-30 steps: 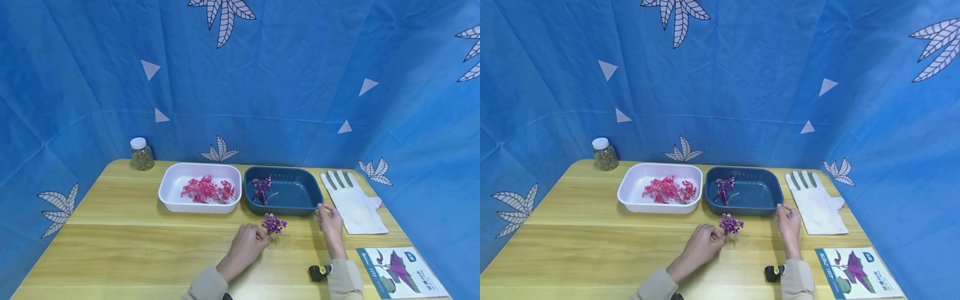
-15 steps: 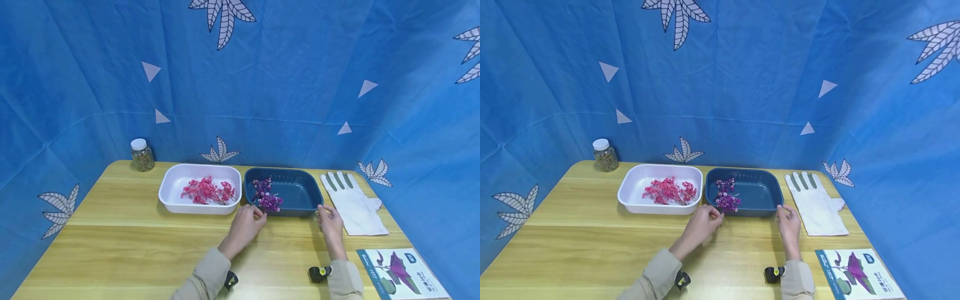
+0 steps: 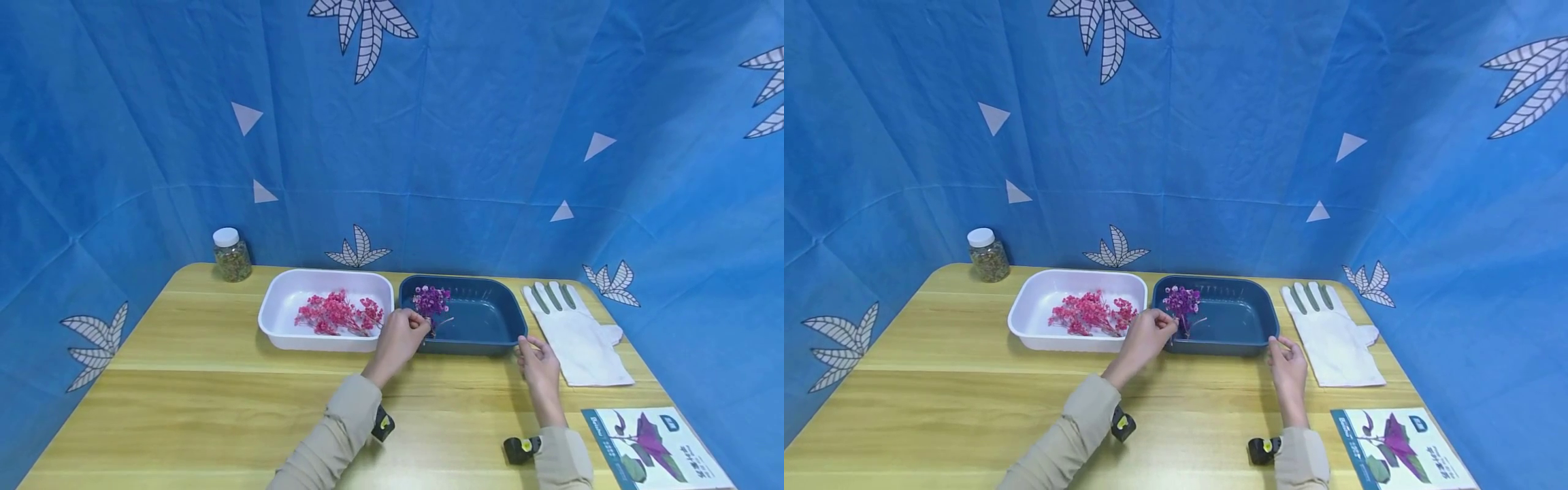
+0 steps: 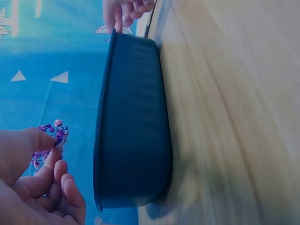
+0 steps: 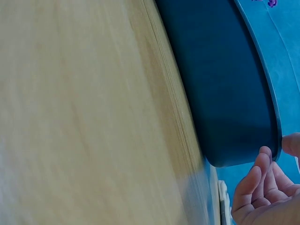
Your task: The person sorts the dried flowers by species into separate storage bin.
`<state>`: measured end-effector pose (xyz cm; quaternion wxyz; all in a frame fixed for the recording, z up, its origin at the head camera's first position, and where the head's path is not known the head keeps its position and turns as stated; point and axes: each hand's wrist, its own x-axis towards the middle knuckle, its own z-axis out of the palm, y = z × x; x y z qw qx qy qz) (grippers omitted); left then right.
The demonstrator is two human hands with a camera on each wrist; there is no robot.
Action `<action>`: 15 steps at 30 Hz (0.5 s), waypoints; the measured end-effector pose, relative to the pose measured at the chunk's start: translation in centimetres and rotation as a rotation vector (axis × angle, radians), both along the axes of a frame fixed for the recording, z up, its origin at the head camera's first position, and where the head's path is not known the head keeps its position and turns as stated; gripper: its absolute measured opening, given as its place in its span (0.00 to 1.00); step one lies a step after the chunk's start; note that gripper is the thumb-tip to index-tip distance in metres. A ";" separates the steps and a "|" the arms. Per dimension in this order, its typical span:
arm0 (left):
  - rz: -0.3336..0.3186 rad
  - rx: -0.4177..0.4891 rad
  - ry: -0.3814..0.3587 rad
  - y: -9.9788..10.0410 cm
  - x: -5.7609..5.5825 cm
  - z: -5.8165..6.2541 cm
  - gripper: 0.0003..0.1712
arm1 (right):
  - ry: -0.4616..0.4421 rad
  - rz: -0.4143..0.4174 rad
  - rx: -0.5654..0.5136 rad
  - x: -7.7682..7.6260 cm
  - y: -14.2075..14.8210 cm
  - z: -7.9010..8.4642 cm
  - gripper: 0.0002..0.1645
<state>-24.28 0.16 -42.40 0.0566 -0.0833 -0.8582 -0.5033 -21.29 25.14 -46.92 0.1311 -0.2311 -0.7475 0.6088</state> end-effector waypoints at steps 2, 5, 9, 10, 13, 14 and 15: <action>0.024 -0.010 0.003 0.2 -0.6 0.0 0.06 | -0.005 -0.004 0.003 0.0 0.0 0.0 0.28; 0.050 -0.004 0.008 0.4 -1.3 -0.1 0.07 | -0.005 -0.010 0.004 0.1 0.0 0.0 0.28; 0.065 0.022 0.011 0.5 -1.9 -0.4 0.08 | -0.006 -0.010 0.012 0.0 0.1 -0.1 0.29; 0.068 0.022 0.010 0.6 -2.0 -0.4 0.08 | -0.010 -0.009 0.016 0.0 0.1 -0.1 0.29; 0.075 0.018 0.004 0.6 -2.2 -0.6 0.08 | -0.015 0.001 0.023 0.0 0.1 -0.1 0.30; 0.076 0.013 0.004 0.6 -2.3 -0.6 0.09 | -0.017 0.004 0.025 0.0 0.1 -0.1 0.30; 0.076 0.008 0.004 0.6 -2.4 -0.7 0.08 | -0.019 0.005 0.028 0.0 0.1 -0.1 0.30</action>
